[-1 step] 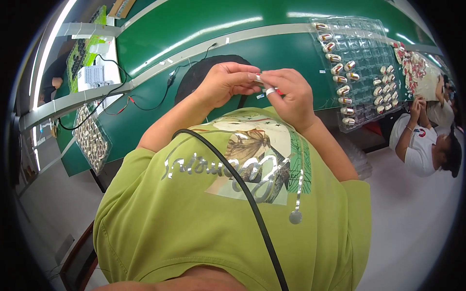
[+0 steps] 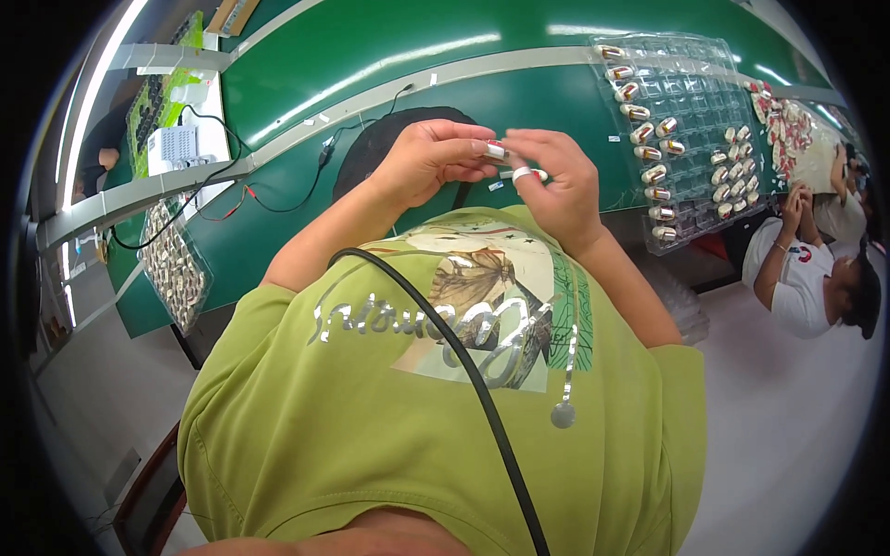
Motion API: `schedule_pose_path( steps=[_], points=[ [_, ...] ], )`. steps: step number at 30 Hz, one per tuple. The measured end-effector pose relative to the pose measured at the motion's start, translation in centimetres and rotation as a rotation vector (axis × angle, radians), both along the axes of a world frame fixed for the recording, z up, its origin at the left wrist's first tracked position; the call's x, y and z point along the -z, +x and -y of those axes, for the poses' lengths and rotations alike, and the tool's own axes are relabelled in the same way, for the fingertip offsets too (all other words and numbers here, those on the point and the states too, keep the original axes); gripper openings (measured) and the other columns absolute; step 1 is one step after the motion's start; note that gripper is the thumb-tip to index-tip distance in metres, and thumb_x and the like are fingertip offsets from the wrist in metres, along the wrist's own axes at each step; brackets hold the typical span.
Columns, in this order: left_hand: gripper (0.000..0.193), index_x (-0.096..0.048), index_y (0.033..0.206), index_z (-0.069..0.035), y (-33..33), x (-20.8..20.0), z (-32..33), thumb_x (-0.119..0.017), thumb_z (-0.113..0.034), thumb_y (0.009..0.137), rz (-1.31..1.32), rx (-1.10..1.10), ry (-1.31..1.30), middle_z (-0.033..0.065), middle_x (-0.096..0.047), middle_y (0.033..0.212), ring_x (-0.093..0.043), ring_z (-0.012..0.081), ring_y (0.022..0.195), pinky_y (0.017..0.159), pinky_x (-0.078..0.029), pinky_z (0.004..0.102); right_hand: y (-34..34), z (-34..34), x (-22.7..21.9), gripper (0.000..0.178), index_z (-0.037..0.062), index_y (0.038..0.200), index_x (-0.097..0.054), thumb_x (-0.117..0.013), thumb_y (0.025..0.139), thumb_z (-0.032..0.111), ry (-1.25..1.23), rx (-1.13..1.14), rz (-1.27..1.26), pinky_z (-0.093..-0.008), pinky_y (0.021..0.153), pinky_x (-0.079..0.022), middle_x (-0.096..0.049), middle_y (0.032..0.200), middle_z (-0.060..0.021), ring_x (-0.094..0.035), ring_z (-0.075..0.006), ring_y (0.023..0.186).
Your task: The person assembles small components by applying tape around them by hand and placing the finished pieces into a plastic tray.
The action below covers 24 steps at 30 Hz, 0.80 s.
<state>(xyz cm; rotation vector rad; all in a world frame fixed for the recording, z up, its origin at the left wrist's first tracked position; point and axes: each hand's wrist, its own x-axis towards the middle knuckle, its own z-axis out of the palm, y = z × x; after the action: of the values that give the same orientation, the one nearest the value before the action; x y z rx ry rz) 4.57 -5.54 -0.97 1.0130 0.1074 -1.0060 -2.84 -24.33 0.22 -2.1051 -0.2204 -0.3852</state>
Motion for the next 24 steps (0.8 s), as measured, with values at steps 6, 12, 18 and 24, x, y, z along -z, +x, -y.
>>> schedule_pose_path(
  steps=[6,12,18,24],
  points=[
    [0.029,-0.058,0.111,0.006,-0.2,0.2,0.4,-0.064,-0.006,0.086,0.063,-0.007,-0.057,0.0166,-0.065,0.103,-0.067,0.0214,0.087,0.077,-0.056,0.0284,-0.5,0.8,1.2,0.034,-0.0045,0.120,-0.053,-0.059,0.087,0.000,0.806,0.000,-0.566,-0.0239,0.078,-0.051,-0.063,0.108,-0.0105,-0.061,-0.0127,0.091],
    [0.030,-0.058,0.113,0.006,-1.1,0.0,0.5,-0.064,-0.007,0.087,0.160,-0.025,-0.089,0.0154,-0.065,0.104,-0.066,0.0197,0.089,0.079,-0.056,0.0296,-0.8,-0.1,0.6,0.027,-0.0034,0.109,-0.062,-0.066,0.083,0.002,0.622,0.042,-0.496,-0.0216,0.073,-0.051,-0.060,0.096,-0.0042,-0.062,-0.0099,0.083],
    [0.033,-0.059,0.114,0.006,-1.6,0.2,0.7,-0.067,-0.010,0.086,0.236,-0.006,-0.098,0.0152,-0.066,0.103,-0.066,0.0185,0.088,0.079,-0.055,0.0292,-1.1,-0.1,0.0,0.023,-0.0033,0.106,-0.064,-0.066,0.083,0.001,0.667,0.047,-0.524,-0.0213,0.073,-0.051,-0.060,0.094,-0.0036,-0.061,-0.0095,0.082],
    [0.035,-0.057,0.115,0.008,-1.8,0.4,1.0,-0.066,-0.009,0.086,0.263,0.016,-0.094,0.0167,-0.065,0.102,-0.066,0.0201,0.088,0.079,-0.056,0.0295,-1.3,0.1,0.4,0.023,-0.0033,0.104,-0.065,-0.068,0.082,0.002,0.633,0.065,-0.492,-0.0211,0.070,-0.051,-0.060,0.091,-0.0032,-0.062,-0.0093,0.079]
  ],
)
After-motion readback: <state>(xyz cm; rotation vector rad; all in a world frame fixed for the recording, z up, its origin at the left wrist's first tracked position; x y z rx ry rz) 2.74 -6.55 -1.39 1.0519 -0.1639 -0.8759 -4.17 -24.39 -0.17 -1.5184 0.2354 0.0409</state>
